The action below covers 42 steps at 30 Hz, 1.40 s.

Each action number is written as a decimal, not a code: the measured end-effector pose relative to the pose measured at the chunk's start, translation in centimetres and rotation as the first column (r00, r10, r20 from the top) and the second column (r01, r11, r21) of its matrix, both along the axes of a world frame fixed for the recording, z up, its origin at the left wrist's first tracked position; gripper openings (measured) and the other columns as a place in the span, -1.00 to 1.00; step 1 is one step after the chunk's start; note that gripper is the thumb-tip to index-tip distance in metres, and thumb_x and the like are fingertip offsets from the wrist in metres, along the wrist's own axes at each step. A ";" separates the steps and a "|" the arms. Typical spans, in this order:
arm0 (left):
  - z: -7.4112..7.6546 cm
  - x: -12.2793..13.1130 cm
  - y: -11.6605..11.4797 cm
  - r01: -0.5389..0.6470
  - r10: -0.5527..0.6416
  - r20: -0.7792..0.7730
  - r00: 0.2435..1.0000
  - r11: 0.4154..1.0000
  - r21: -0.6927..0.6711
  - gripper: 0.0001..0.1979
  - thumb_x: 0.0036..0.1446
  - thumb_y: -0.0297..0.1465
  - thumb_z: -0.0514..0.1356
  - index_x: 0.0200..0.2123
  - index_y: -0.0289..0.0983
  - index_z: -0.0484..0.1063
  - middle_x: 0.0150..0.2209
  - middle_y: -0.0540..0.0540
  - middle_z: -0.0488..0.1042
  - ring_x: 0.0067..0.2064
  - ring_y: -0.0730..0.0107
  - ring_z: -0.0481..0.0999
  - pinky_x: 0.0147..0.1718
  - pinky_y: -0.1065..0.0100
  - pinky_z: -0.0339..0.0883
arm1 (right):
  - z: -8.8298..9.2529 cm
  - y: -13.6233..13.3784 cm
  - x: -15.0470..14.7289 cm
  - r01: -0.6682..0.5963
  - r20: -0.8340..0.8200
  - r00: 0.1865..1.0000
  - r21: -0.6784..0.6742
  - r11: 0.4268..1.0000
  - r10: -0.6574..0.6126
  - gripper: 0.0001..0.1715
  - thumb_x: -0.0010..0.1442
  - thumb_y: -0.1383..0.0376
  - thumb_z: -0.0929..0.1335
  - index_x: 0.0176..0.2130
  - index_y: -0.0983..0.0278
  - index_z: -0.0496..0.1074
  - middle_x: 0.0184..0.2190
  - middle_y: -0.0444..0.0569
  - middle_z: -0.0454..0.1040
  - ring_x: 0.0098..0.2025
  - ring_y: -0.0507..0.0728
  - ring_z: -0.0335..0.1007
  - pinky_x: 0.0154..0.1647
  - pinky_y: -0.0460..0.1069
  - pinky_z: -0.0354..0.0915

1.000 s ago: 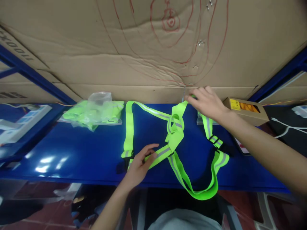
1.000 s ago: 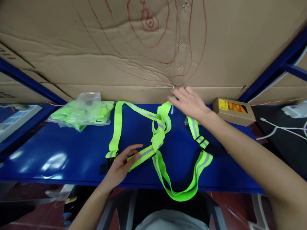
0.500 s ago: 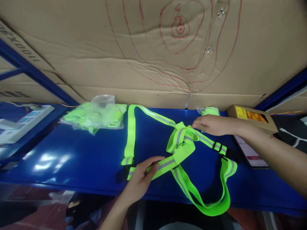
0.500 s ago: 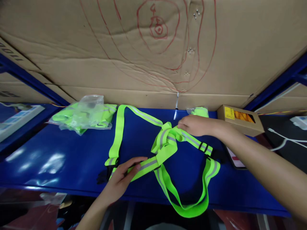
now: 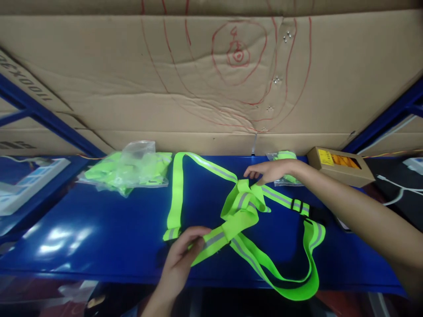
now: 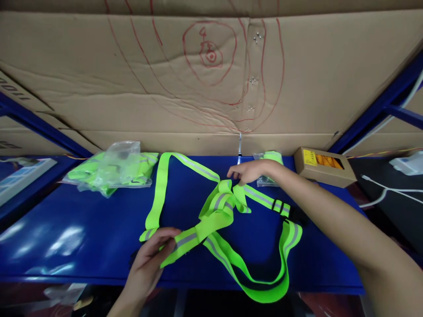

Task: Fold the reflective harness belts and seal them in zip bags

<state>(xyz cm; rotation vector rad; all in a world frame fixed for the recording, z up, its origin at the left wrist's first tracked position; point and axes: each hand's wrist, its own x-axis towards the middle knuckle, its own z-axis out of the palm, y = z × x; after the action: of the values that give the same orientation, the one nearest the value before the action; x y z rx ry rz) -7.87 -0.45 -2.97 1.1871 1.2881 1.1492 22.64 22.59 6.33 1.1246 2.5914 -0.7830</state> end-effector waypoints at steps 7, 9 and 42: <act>0.6 -0.3 0.1 -0.148 0.172 0.258 0.951 0.983 -0.110 -0.82 0.09 -0.31 0.38 -0.21 -0.15 0.55 -0.18 -0.04 0.56 -0.17 0.30 0.53 -0.28 0.41 0.39 | -1.8 -2.8 1.3 0.042 0.050 0.997 0.205 0.978 -0.053 -0.62 0.14 0.40 0.42 -0.01 0.22 0.53 -0.06 0.03 0.61 -0.10 0.24 0.55 -0.18 0.00 0.35; 1.0 0.1 0.2 -0.138 0.163 0.239 0.957 0.984 -0.116 -0.82 0.10 -0.32 0.36 -0.21 -0.17 0.55 -0.20 -0.04 0.55 -0.22 0.33 0.51 -0.32 0.43 0.35 | -1.0 -3.5 2.3 0.084 0.036 0.994 0.295 0.952 -0.099 -0.58 0.20 0.46 0.33 0.04 0.25 0.50 0.02 0.12 0.58 -0.02 0.29 0.54 -0.07 0.06 0.33; 1.8 1.2 -0.3 0.316 -0.309 -0.116 0.944 0.948 0.045 -0.85 0.27 -0.39 0.20 -0.27 -0.26 0.57 -0.28 -0.08 0.53 -0.25 0.36 0.44 -0.28 0.43 0.22 | 1.4 -4.2 -10.4 0.258 0.122 0.944 0.305 0.917 -0.306 -0.45 0.45 -0.03 0.26 0.13 0.33 0.47 0.09 0.17 0.52 0.13 0.29 0.46 0.16 0.23 0.33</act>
<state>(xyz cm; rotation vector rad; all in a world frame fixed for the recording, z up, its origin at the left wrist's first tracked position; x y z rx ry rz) -6.68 -0.78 -1.17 1.4591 1.0982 0.9083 12.28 18.36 7.70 1.6021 2.4840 -0.3453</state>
